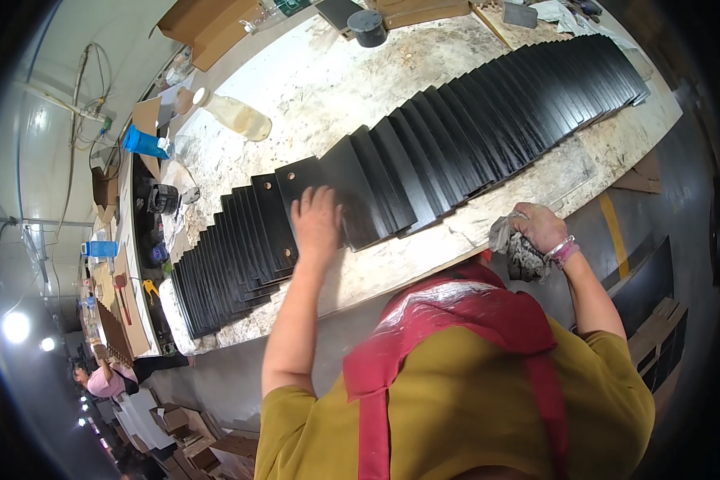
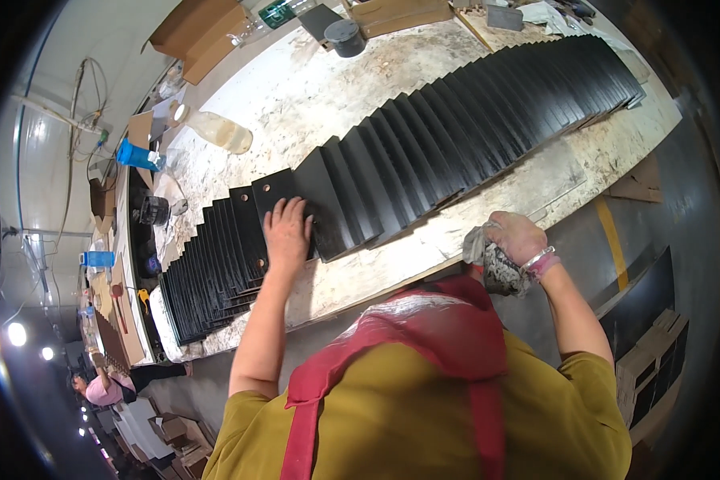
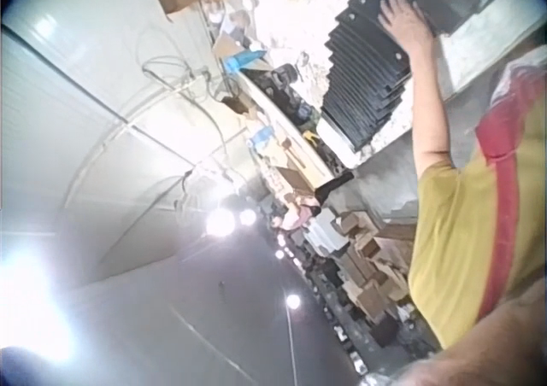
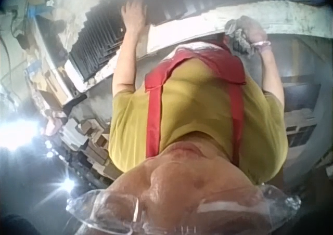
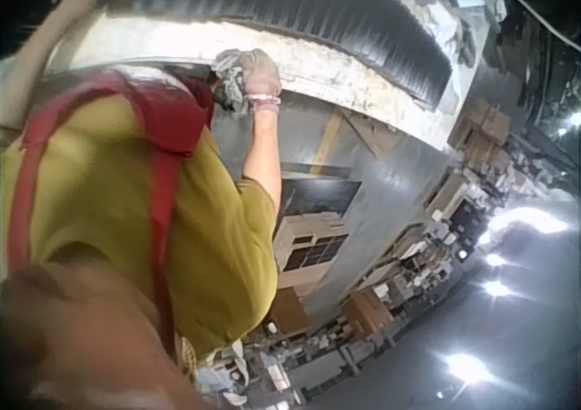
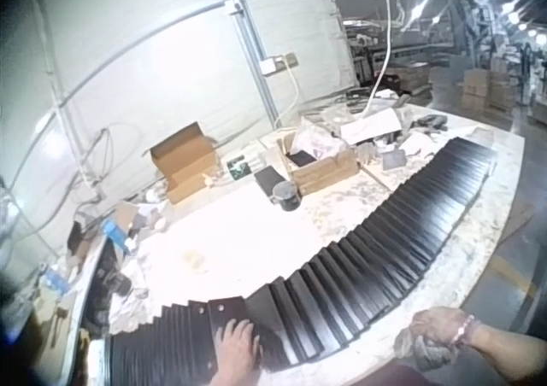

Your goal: The person wipes a series of black, ridged wooden panels with a cloth, applies liquid from a bottle to the cloth, and then cleans the edges of the panels one by one while arranging them on a workbench.

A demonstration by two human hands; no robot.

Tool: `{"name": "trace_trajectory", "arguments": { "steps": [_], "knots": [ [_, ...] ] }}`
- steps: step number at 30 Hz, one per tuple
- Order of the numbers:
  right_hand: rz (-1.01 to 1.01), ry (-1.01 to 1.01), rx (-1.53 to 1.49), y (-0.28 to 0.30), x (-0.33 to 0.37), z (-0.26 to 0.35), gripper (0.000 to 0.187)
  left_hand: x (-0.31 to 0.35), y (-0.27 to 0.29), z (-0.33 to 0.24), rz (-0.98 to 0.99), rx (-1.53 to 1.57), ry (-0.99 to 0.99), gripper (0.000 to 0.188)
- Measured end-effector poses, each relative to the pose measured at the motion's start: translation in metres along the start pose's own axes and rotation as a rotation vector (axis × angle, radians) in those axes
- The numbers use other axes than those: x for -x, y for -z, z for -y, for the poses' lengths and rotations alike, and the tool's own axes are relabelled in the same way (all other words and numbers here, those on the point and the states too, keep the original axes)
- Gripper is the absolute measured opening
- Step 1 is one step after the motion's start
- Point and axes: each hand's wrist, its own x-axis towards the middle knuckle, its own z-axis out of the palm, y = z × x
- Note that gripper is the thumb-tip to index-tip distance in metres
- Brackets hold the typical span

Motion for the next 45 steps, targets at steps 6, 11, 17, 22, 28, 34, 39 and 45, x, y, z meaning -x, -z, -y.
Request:
{"name": "trace_trajectory", "arguments": {
  "steps": [6,11,17,22,28,34,39,45],
  "knots": [
    [0.26,0.064,-0.072,0.019,-0.01,-0.01,0.042,0.003,0.016,0.03,0.125,-0.121,-0.006,0.044],
    [0.22,0.407,0.053,0.016,-0.018,-0.039,0.038,-0.012,0.013,0.019,0.157,-0.009,-0.109,0.047],
    [0.272,0.14,-0.145,0.043,-0.016,-0.031,0.049,-0.011,0.023,0.038,0.354,-0.176,-0.116,0.056],
    [0.191,0.169,-0.636,0.086,-0.008,-0.094,0.027,-0.006,0.026,0.05,0.356,-0.075,-0.179,0.051],
    [-0.212,0.051,-0.455,0.118,-0.016,-0.166,0.028,-0.02,0.025,0.038,0.289,0.582,0.034,0.032],
    [-0.37,-0.24,-0.761,0.162,-0.084,-0.174,0.055,0.003,0.01,0.046,0.352,0.704,0.202,0.029],
    [-0.323,-0.211,-0.746,0.168,-0.103,-0.185,0.062,-0.006,0.013,0.024,0.321,0.929,0.327,0.03],
    [-0.278,-0.046,-0.953,0.162,-0.104,-0.191,0.064,-0.007,0.0,0.022,0.355,1.236,0.672,0.04]
  ]
}}
